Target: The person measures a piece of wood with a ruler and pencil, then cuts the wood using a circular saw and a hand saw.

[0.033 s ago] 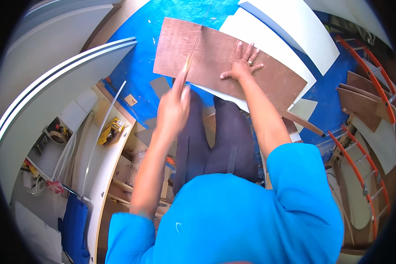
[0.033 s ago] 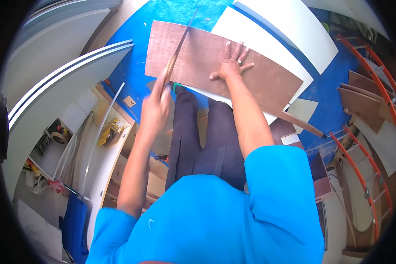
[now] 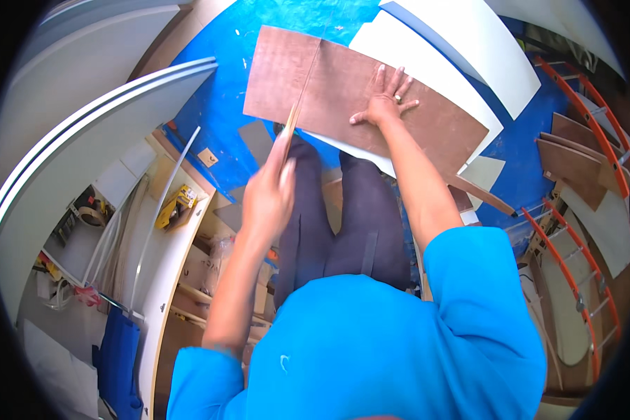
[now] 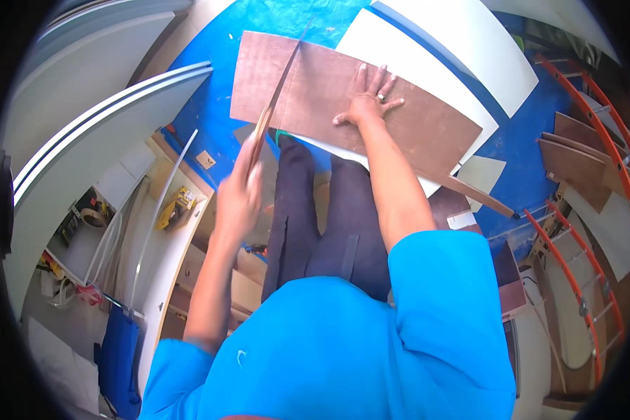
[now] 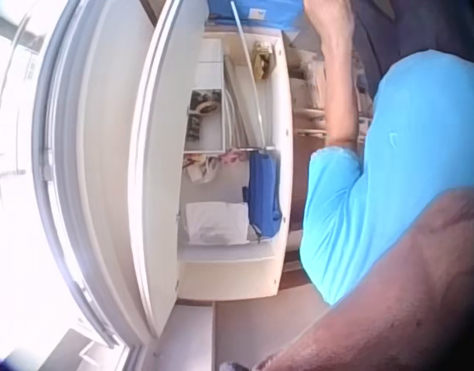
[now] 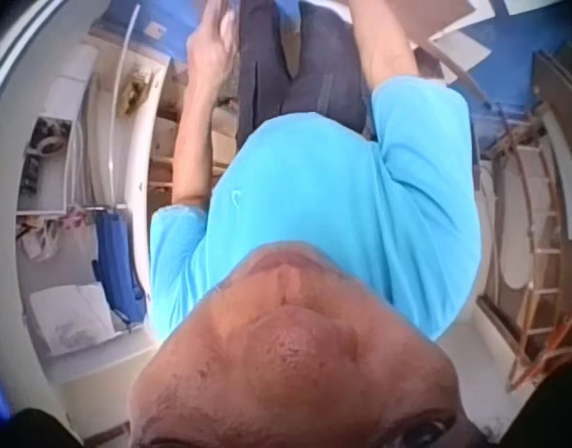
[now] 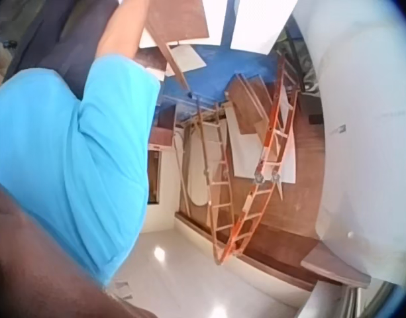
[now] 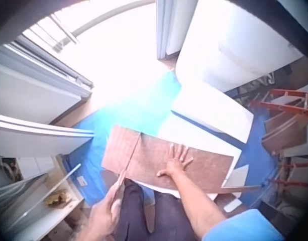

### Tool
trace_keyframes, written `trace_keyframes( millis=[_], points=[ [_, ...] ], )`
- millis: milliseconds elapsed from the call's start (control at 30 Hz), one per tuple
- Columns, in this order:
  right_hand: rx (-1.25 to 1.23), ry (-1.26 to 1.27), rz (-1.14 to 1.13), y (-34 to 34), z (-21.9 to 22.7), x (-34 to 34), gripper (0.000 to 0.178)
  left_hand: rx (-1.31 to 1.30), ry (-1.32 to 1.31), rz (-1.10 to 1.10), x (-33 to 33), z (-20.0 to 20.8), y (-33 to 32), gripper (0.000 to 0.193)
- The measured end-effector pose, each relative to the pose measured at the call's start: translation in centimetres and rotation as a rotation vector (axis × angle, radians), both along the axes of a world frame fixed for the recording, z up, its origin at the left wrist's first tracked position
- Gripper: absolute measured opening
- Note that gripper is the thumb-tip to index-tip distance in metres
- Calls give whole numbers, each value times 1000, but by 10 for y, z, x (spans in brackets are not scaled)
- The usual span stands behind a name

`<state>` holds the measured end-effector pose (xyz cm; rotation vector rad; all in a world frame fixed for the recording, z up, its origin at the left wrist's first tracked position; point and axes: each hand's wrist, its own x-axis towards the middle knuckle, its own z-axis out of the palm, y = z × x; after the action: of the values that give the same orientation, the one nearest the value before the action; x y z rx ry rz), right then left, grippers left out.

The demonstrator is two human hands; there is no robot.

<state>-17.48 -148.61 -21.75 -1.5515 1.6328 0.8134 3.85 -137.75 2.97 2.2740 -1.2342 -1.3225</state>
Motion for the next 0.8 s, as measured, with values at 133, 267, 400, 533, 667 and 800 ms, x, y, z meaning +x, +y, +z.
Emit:
trace_keyframes(
  millis=[133, 267, 400, 533, 667, 800],
  points=[
    [-32, -21, -13, 5, -2, -12, 175, 139, 35, 27, 11, 73, 38, 53],
    [-44, -45, -12, 1, 1, -1, 175, 232, 67, 36, 8, -39, -53, 44],
    [-21, -45, 34, 0, 1, 15, 173, -199, -27, 31, 10, -128, -86, 44],
    [-7, -25, 2, 1, -3, 3, 175, 274, 68, 40, 11, -17, -52, 49],
    [-26, 4, -19, 0, -3, -7, 175, 176, 88, 12, 19, 81, 23, 53],
    [-36, -3, -22, -1, -5, -15, 175, 232, 105, 47, 7, 24, -13, 49]
  ],
)
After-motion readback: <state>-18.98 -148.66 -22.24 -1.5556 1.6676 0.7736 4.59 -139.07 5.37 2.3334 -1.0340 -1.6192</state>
